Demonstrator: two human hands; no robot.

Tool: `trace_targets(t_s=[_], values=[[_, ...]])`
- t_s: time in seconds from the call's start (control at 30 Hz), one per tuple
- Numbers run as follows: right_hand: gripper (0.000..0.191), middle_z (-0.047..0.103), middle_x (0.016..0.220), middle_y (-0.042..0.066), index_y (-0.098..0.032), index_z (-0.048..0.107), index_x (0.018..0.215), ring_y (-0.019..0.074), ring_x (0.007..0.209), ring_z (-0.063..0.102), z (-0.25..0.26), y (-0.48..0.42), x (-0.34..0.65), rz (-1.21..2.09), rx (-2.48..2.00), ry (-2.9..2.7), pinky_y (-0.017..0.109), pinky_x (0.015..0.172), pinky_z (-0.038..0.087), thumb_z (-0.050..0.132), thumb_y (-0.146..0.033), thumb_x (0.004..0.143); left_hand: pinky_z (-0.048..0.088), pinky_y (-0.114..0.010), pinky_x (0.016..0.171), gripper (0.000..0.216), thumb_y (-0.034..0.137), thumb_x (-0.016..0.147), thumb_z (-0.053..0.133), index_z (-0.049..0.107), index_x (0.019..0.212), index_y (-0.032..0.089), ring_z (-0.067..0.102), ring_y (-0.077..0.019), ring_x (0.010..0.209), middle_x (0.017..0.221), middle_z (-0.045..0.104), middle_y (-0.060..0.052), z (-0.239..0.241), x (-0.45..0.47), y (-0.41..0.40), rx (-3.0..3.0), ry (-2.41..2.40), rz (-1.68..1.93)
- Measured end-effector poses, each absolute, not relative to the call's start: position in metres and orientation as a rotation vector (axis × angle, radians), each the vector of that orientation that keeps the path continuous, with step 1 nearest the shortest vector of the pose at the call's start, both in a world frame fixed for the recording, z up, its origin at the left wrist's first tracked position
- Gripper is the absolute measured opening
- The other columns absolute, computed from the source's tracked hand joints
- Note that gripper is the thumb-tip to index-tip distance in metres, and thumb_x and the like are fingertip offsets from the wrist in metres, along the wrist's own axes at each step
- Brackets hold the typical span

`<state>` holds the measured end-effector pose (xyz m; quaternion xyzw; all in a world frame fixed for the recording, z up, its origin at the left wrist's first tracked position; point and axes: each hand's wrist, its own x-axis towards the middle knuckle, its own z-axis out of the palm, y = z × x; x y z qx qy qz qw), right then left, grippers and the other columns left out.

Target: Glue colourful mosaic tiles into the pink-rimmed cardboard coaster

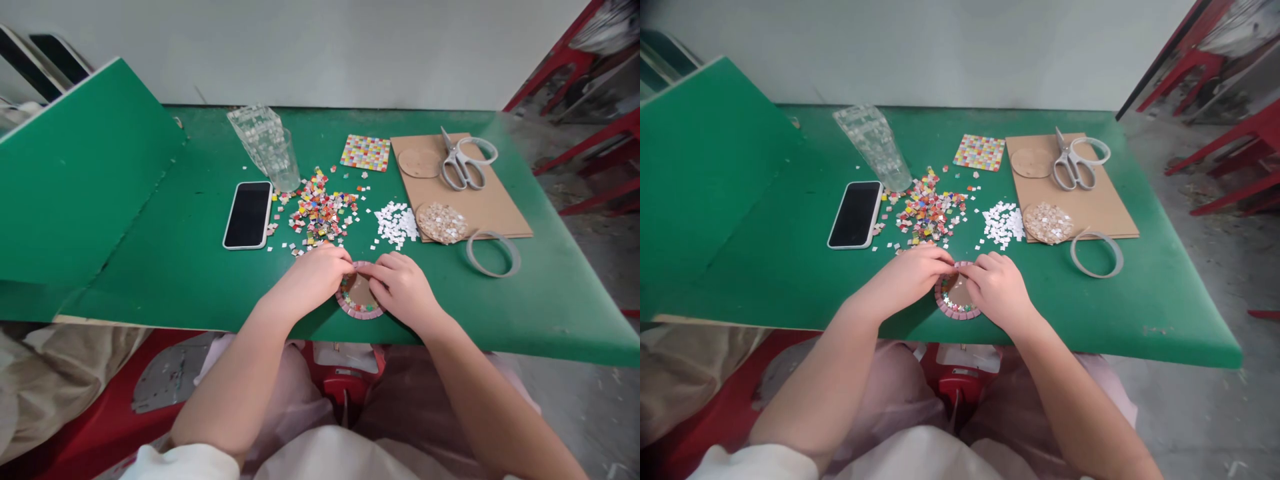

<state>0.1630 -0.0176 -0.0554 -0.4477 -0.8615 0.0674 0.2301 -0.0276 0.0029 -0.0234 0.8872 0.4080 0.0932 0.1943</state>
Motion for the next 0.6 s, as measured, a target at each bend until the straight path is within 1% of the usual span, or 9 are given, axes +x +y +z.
trace_targets(t_s=[0.13,0.2,0.4,0.6], values=[[0.031,0.058,0.068,0.004,-0.018,0.070,0.098,0.0159,0.066,0.049,-0.0564,-0.0194,0.1627,0.149,-1.248,-2.302,0.030,0.064,0.039,0.043,-0.011,0.082,0.046,-0.032,0.083,0.038,0.002,0.081,0.039,0.070,0.090,0.022,0.057,-0.0168,0.093,0.100,0.068,0.000,-0.0229,-0.0334,0.0062,2.481,1.159,0.319],[0.031,0.057,0.066,0.003,-0.019,0.070,0.097,0.0157,0.064,0.048,-0.0571,-0.0199,0.1618,0.123,-1.242,-2.317,0.030,0.063,0.038,0.044,-0.012,0.083,0.046,-0.032,0.084,0.040,0.001,0.080,0.038,0.070,0.092,0.022,0.057,-0.0170,0.095,0.101,0.068,-0.001,-0.0229,-0.0355,0.0071,2.478,1.195,0.350],[0.029,0.060,0.068,0.004,-0.019,0.070,0.097,0.0162,0.066,0.049,-0.0576,-0.0200,0.1588,0.129,-1.248,-2.394,0.030,0.062,0.035,0.045,-0.014,0.083,0.046,-0.031,0.081,0.037,0.002,0.078,0.042,0.072,0.082,0.023,0.056,-0.0175,0.094,0.099,0.068,0.000,-0.0246,-0.0306,0.0044,2.497,1.124,0.281],[0.026,0.062,0.069,0.004,-0.019,0.070,0.095,0.0165,0.068,0.048,-0.0543,-0.0197,0.1576,0.099,-1.251,-2.439,0.030,0.063,0.033,0.048,-0.014,0.082,0.045,-0.030,0.076,0.034,0.003,0.078,0.043,0.072,0.082,0.022,0.055,-0.0181,0.093,0.098,0.067,-0.001,-0.0245,-0.0261,0.0018,2.500,1.141,0.248]])
